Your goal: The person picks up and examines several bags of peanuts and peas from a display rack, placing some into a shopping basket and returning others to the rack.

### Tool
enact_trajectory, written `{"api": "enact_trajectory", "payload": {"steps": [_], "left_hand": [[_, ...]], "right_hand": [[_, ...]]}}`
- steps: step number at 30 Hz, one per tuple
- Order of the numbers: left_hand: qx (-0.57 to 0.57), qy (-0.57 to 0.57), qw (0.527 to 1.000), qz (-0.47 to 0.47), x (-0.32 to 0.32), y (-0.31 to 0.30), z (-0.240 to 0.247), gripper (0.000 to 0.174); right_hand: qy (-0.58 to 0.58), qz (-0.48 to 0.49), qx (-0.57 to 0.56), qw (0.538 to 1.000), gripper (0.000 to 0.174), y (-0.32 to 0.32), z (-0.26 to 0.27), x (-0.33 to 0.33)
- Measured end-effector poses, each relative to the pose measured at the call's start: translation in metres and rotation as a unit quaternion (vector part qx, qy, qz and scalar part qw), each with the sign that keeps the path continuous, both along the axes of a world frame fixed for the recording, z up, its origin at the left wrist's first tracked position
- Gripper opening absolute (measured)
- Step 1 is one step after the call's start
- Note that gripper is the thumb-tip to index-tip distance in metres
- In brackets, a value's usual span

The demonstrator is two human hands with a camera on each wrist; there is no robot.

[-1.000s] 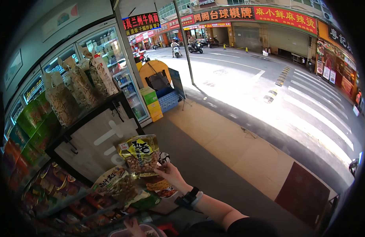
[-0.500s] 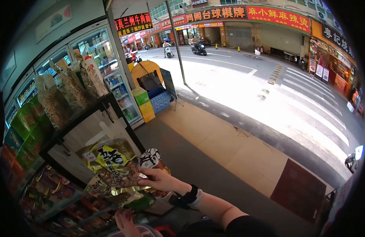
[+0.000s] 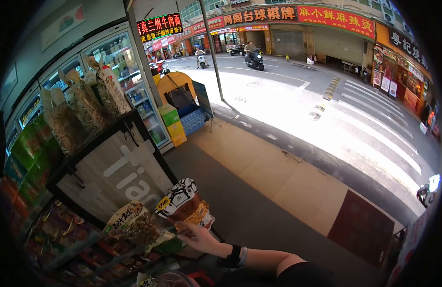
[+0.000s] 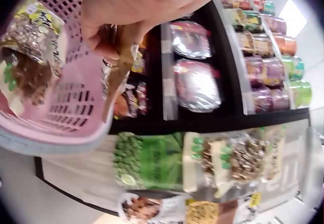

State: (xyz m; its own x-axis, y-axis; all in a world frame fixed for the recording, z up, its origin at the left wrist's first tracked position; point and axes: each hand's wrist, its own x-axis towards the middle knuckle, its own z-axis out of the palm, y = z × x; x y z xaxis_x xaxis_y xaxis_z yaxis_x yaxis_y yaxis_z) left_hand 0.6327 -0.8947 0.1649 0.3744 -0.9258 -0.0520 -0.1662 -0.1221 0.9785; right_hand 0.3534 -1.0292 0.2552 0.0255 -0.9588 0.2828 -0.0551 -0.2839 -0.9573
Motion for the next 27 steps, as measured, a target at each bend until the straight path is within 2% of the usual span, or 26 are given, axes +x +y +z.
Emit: {"api": "enact_trajectory", "payload": {"steps": [2,3,5,6,8,9,11,12,13,17,19,20,22,23,25,27], "left_hand": [[-0.010,0.019,1.000,-0.007,-0.001,-0.004,-0.002,0.045],[-0.016,0.027,0.999,-0.012,-0.002,-0.007,-0.003,0.045],[-0.027,0.043,0.998,-0.025,-0.003,-0.013,-0.002,0.044],[-0.034,0.052,0.998,-0.031,-0.004,-0.018,-0.002,0.044],[-0.050,0.069,0.996,-0.040,-0.007,-0.029,0.000,0.043],[-0.059,0.078,0.994,-0.044,-0.009,-0.034,0.002,0.043],[-0.075,0.095,0.991,-0.054,-0.013,-0.044,0.007,0.043],[-0.082,0.104,0.989,-0.059,-0.017,-0.049,0.010,0.042],[-0.089,0.114,0.987,-0.063,-0.022,-0.054,0.013,0.042],[-0.109,0.144,0.981,-0.069,-0.033,-0.061,0.027,0.041],[-0.119,0.156,0.978,-0.071,-0.038,-0.064,0.034,0.041],[-0.125,0.162,0.976,-0.071,-0.040,-0.066,0.038,0.040],[-0.137,0.175,0.972,-0.071,-0.046,-0.070,0.047,0.040],[-0.143,0.182,0.970,-0.072,-0.049,-0.072,0.051,0.040],[-0.154,0.195,0.966,-0.074,-0.056,-0.076,0.058,0.039],[-0.164,0.208,0.961,-0.079,-0.064,-0.080,0.066,0.039]], "right_hand": [[-0.017,-0.187,-0.013,0.982,0.050,-0.024,-0.022,-0.024],[-0.015,-0.190,-0.013,0.982,0.050,-0.035,-0.024,-0.033],[0.012,-0.295,0.012,0.955,0.066,-0.051,-0.025,-0.050],[0.013,-0.299,0.011,0.954,0.066,-0.058,-0.029,-0.055],[0.040,-0.221,0.050,0.973,0.075,-0.072,-0.034,-0.061],[0.040,-0.224,0.047,0.973,0.075,-0.078,-0.036,-0.061],[0.070,-0.116,0.065,0.989,0.082,-0.086,-0.044,-0.059],[0.010,-0.107,0.044,0.993,0.080,-0.089,-0.049,-0.054],[0.012,-0.109,0.043,0.993,0.080,-0.092,-0.054,-0.054],[0.046,-0.159,0.009,0.986,0.070,-0.092,-0.059,-0.054],[0.084,-0.190,0.119,0.971,0.063,-0.092,-0.060,-0.055],[0.083,-0.189,0.119,0.971,0.063,-0.091,-0.061,-0.056],[0.099,-0.117,0.074,0.985,0.043,-0.082,-0.056,-0.057],[0.098,-0.117,0.074,0.985,0.043,-0.077,-0.053,-0.055],[-0.049,-0.039,0.023,0.998,0.029,-0.065,-0.045,-0.051],[-0.050,-0.039,0.008,0.998,0.026,-0.052,-0.032,-0.048]]}}
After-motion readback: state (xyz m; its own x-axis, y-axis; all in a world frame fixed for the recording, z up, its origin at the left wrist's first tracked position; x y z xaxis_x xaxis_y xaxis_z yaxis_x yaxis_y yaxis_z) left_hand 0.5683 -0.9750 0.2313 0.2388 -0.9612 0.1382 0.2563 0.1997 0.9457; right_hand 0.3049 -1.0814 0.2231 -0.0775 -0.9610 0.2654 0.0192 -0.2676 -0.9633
